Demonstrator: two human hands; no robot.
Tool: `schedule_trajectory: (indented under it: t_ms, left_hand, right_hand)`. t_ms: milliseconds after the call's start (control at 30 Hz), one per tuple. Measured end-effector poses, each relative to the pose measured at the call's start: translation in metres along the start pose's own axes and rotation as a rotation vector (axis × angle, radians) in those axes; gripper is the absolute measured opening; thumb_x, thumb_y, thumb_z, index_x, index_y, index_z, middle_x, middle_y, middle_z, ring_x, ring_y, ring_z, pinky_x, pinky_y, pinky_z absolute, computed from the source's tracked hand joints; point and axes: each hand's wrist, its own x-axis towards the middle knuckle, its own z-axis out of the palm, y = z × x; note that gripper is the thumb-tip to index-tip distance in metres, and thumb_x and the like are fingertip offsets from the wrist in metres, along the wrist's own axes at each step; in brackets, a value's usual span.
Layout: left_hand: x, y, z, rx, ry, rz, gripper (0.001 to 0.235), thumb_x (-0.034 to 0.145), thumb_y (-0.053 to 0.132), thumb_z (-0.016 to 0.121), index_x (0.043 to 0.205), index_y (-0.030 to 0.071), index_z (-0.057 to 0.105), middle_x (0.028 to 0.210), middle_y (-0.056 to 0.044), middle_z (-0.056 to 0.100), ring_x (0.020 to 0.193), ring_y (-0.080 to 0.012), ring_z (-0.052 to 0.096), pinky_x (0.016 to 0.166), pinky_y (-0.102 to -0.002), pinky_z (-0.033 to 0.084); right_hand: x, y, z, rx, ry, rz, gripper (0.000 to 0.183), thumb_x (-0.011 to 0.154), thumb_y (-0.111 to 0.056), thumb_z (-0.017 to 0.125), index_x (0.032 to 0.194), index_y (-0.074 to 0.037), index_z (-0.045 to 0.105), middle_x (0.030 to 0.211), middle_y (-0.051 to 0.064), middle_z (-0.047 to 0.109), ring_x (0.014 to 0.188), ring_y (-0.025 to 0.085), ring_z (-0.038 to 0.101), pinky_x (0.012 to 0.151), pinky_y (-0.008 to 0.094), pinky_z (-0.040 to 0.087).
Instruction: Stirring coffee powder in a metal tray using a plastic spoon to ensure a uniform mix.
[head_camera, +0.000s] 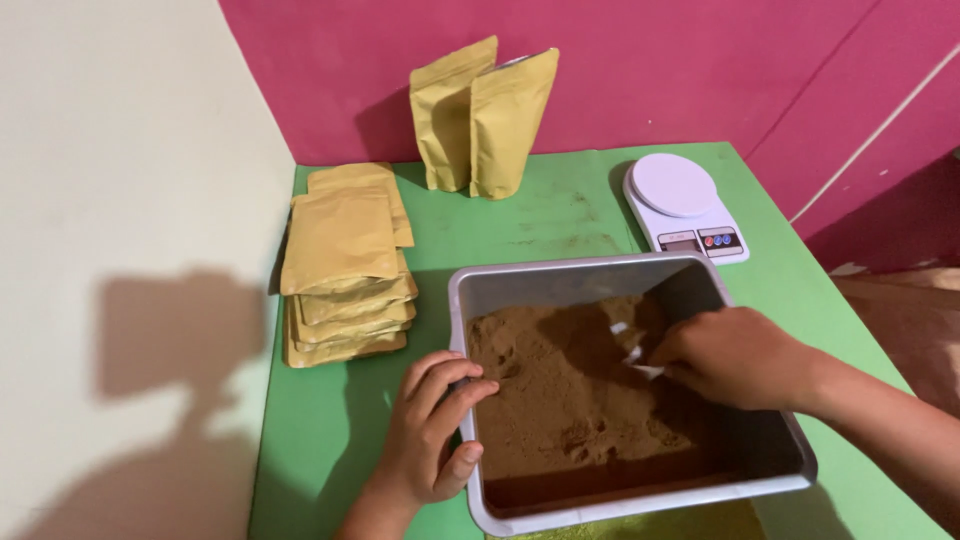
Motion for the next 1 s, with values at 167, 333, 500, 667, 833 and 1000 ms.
schedule_trajectory:
  t_ms: [167, 333, 500, 667, 833, 1000]
  left_hand:
    - [-0.001, 0.0, 0.001, 0.007, 0.004, 0.007, 0.072, 0.11, 0.058, 0.021, 0.115, 0.006, 0.071, 0.119, -0.015, 0.063, 0.116, -0.037, 0.057, 0.1, -0.052, 0.048]
    - [-0.001, -0.001, 0.0, 0.017, -0.006, 0.008, 0.074, 0.11, 0.059, 0.02, 0.115, 0.005, 0.071, 0.119, -0.015, 0.063, 0.118, -0.037, 0.057, 0.1, -0.052, 0.047]
    - [0.0, 0.0, -0.001, 0.016, 0.003, 0.017, 0.073, 0.11, 0.058, 0.021, 0.114, 0.005, 0.071, 0.12, -0.015, 0.063, 0.117, -0.0363, 0.056, 0.1, -0.051, 0.048]
    - [0.002, 0.001, -0.003, 0.025, -0.008, 0.019, 0.073, 0.11, 0.057, 0.021, 0.113, 0.005, 0.071, 0.118, -0.016, 0.063, 0.117, -0.0372, 0.057, 0.1, -0.051, 0.047]
    - [0.003, 0.002, -0.003, 0.022, -0.002, 0.028, 0.073, 0.11, 0.057, 0.021, 0.113, 0.005, 0.071, 0.118, -0.015, 0.063, 0.117, -0.0372, 0.057, 0.1, -0.051, 0.047]
    - [0.001, 0.002, -0.003, 0.01, 0.007, 0.027, 0.07, 0.11, 0.056, 0.022, 0.113, 0.005, 0.071, 0.118, -0.016, 0.063, 0.117, -0.0376, 0.057, 0.101, -0.051, 0.047]
  right_hand:
    - [0.007, 0.005, 0.012, -0.288, 0.044, 0.248, 0.025, 0.093, -0.03, 0.047, 0.097, -0.033, 0.072, 0.094, -0.006, 0.076, 0.088, 0.025, 0.076, 0.07, 0.043, 0.062]
    - [0.0, 0.007, 0.017, -0.119, 0.057, 0.036, 0.027, 0.094, -0.038, 0.05, 0.098, -0.038, 0.076, 0.087, -0.005, 0.077, 0.078, 0.026, 0.075, 0.069, 0.044, 0.06]
    - [-0.002, 0.002, 0.017, -0.408, -0.188, 0.042, 0.017, 0.088, -0.025, 0.057, 0.089, -0.022, 0.074, 0.091, 0.004, 0.075, 0.087, 0.033, 0.074, 0.066, 0.044, 0.058]
    - [-0.013, 0.006, 0.011, -0.312, -0.123, 0.133, 0.024, 0.089, -0.029, 0.052, 0.093, -0.033, 0.075, 0.093, -0.004, 0.077, 0.093, 0.024, 0.074, 0.075, 0.04, 0.06]
    - [-0.019, -0.014, 0.014, -0.3, -0.281, -0.125, 0.018, 0.087, -0.023, 0.055, 0.079, -0.015, 0.07, 0.081, 0.007, 0.073, 0.077, 0.035, 0.071, 0.068, 0.045, 0.056]
    - [-0.015, 0.005, 0.005, -0.296, -0.186, 0.141, 0.024, 0.091, -0.036, 0.05, 0.088, -0.03, 0.073, 0.097, -0.002, 0.074, 0.097, 0.027, 0.071, 0.077, 0.042, 0.057]
